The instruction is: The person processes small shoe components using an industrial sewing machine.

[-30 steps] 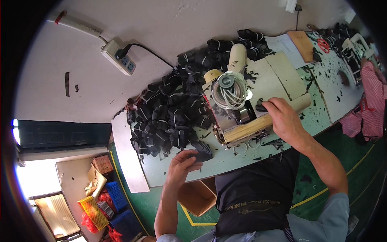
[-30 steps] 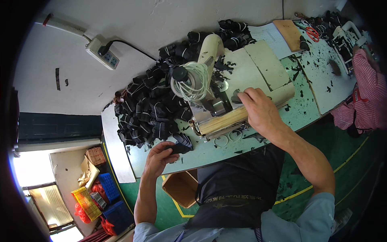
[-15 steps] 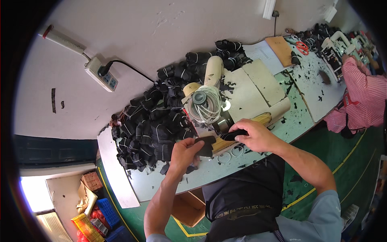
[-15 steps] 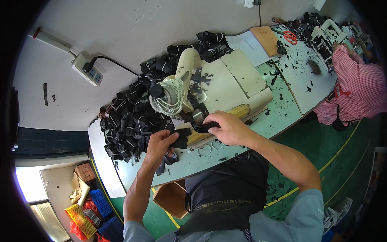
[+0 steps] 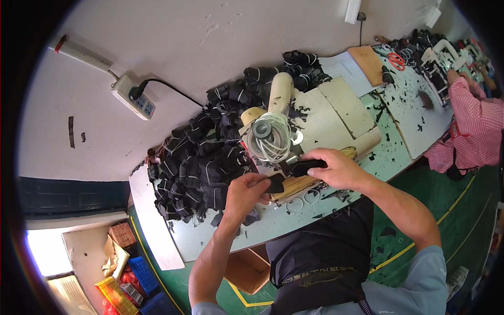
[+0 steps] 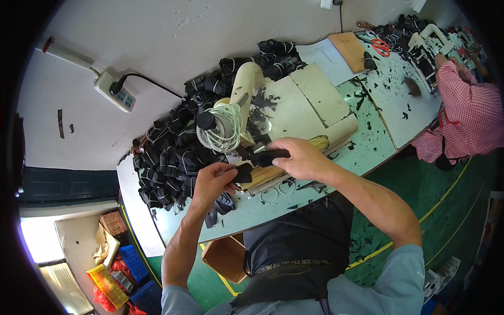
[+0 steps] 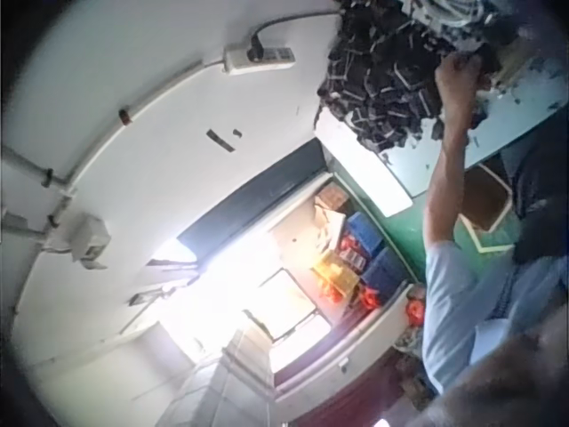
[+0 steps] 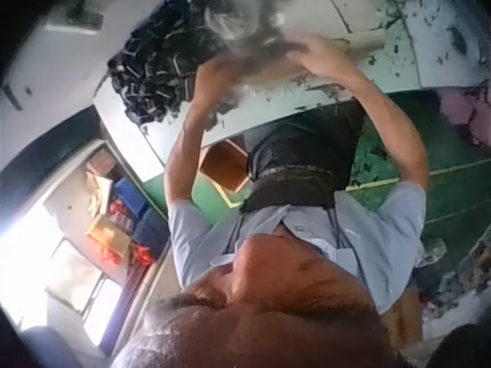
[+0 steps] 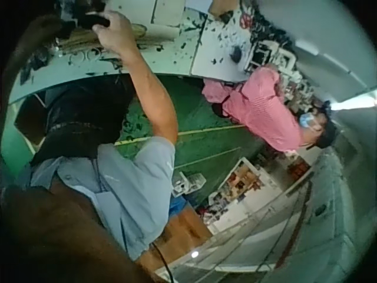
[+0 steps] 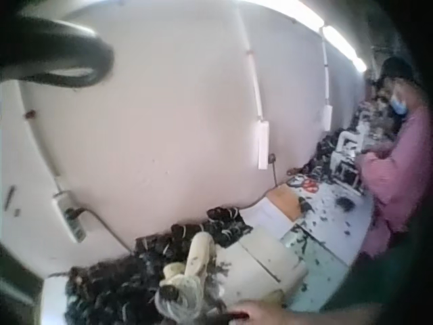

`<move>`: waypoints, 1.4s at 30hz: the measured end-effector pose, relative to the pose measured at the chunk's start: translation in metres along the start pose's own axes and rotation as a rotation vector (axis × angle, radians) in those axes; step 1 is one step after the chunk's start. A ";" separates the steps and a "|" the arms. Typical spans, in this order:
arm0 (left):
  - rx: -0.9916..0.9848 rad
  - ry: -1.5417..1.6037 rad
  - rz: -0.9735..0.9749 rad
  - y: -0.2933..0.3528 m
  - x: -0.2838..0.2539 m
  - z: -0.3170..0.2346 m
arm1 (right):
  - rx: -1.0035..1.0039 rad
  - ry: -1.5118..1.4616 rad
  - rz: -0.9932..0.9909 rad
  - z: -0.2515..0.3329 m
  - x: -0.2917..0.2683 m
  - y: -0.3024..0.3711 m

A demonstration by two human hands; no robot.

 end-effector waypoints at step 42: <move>0.220 -1.008 -0.592 0.065 -0.137 0.198 | -0.419 0.879 -0.259 0.001 -0.019 0.022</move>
Point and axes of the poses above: each hand's wrist, its own y-axis away from the middle knuckle, its own x-axis out of the palm, z = x × y, the point moved 3 cm from there along -y, towards the middle knuckle, and after that the axes turned 5 degrees about -y, right-handed, at the moved point
